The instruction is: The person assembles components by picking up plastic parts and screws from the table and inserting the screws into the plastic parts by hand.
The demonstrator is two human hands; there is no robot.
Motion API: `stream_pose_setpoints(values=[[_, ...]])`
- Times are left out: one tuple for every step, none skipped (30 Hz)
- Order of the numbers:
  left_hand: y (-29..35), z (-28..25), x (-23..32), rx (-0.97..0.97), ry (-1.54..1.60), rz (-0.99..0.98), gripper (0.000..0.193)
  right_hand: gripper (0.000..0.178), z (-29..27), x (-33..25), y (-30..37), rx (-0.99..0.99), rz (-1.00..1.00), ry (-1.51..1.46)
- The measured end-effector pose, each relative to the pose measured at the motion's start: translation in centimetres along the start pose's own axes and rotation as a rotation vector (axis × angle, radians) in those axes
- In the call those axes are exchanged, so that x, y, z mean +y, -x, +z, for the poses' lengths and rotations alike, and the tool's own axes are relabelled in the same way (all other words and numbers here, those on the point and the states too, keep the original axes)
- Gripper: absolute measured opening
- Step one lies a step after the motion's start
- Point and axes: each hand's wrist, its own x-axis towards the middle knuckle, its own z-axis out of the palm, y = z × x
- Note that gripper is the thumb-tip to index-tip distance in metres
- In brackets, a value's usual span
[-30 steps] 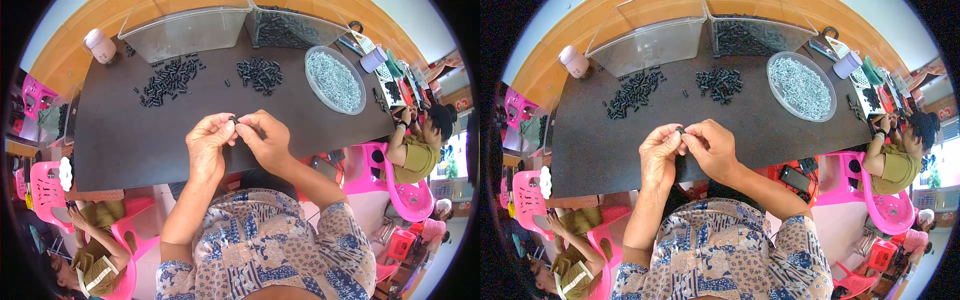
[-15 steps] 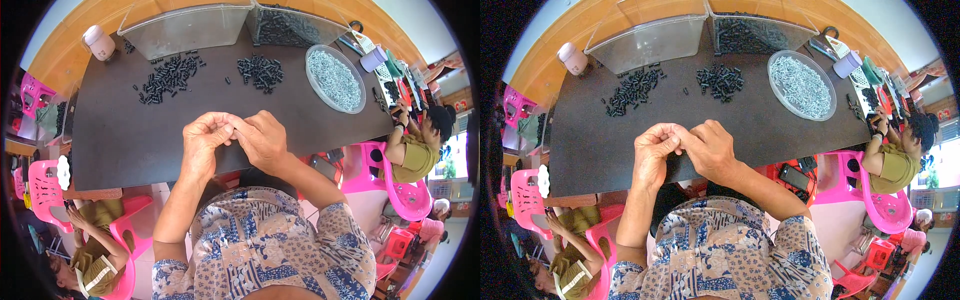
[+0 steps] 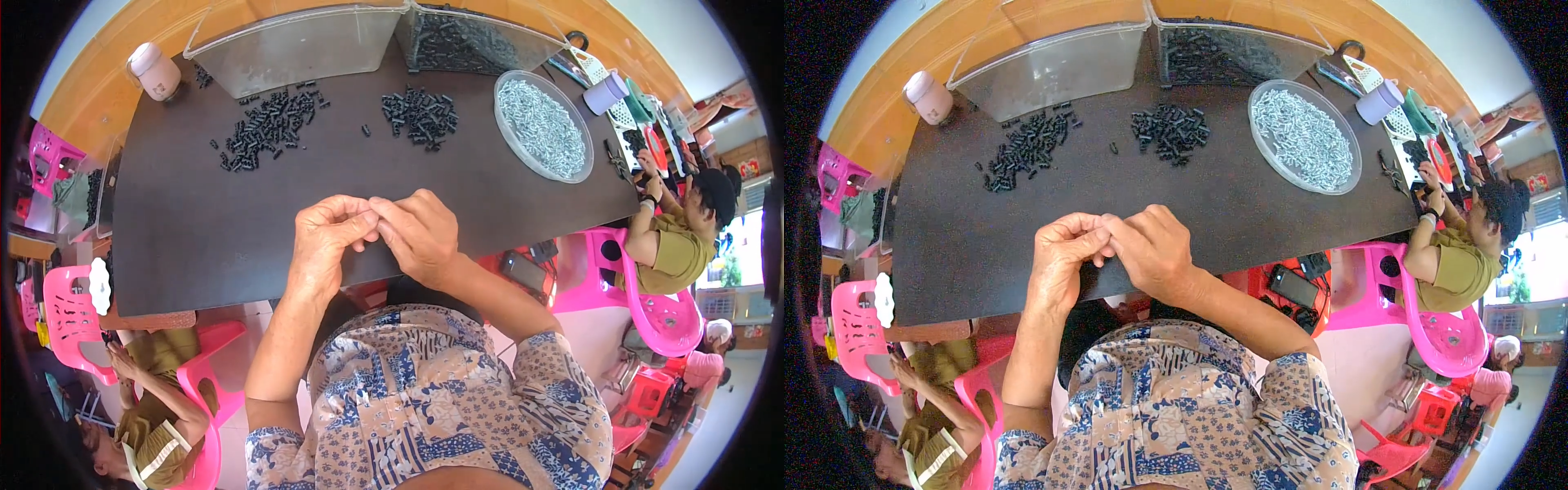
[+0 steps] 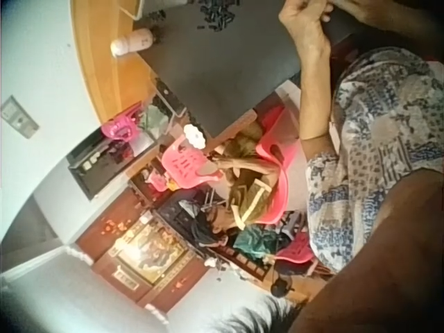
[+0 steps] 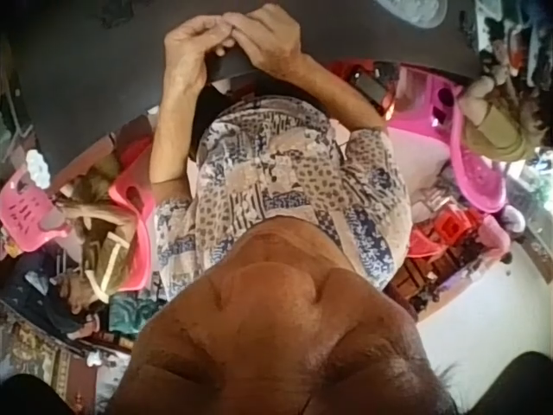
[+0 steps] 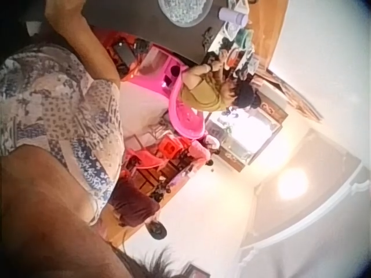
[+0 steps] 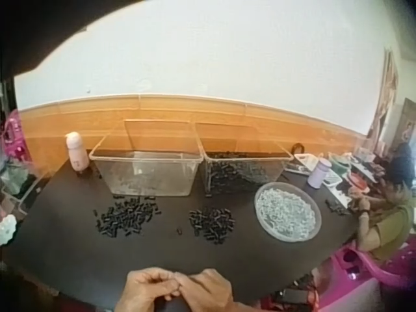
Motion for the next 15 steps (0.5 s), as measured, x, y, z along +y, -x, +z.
stream_pose_setpoints(values=[[-0.06,-0.18,-0.04,-0.006,-0.002,0.005,0.006,0.034,-0.01,-0.09,0.02,-0.019,-0.029,0.034],[-0.06,-0.21,-0.07,0.000,0.021,0.019,0.006,0.035,-0.01,-0.18,0.00,-0.022,-0.028,0.032],[-0.05,-0.17,-0.06,-0.007,0.022,0.019,0.006,0.035,0.06,-0.28,-0.12,-0.021,-0.027,0.039],[-0.03,-0.10,-0.02,0.009,0.025,0.040,0.005,0.035,0.18,-0.39,-0.27,0.002,-0.007,0.005],[0.02,-0.03,0.01,0.026,0.029,0.062,0.005,0.035,0.23,-0.48,-0.39,0.025,0.012,-0.030],[0.03,0.05,-0.09,0.019,0.031,0.062,0.005,0.035,0.21,-0.51,-0.37,0.026,0.012,-0.023],[0.02,0.12,-0.27,0.027,0.024,0.074,0.006,0.035,0.18,-0.53,-0.29,0.022,0.032,-0.047],[0.04,0.13,-0.42,0.038,0.017,0.087,0.007,0.035,0.17,-0.59,-0.24,0.018,0.052,-0.073],[0.02,0.14,-0.55,0.036,0.018,0.086,0.007,0.035,0.13,-0.65,-0.25,0.018,0.052,-0.070],[-0.01,0.14,-0.70,0.032,0.025,0.103,0.008,0.036,0.08,-0.71,-0.28,0.018,0.061,-0.075],[-0.02,0.13,-0.82,0.030,0.033,0.119,0.008,0.036,0.05,-0.76,-0.26,0.018,0.070,-0.081],[-0.06,0.15,-0.90,0.030,0.033,0.117,0.008,0.036,0.00,-0.77,-0.19,0.018,0.071,-0.080],[-0.11,0.20,-0.97,0.021,0.041,0.126,0.009,0.037,-0.09,-0.76,-0.09,0.003,0.082,-0.072],[-0.16,0.22,-0.96,0.015,0.048,0.137,0.010,0.037,-0.10,-0.72,-0.08,-0.012,0.090,-0.066],[-0.14,0.25,-0.97,0.018,0.047,0.138,0.010,0.037,-0.04,-0.69,-0.04,-0.012,0.089,-0.069]])
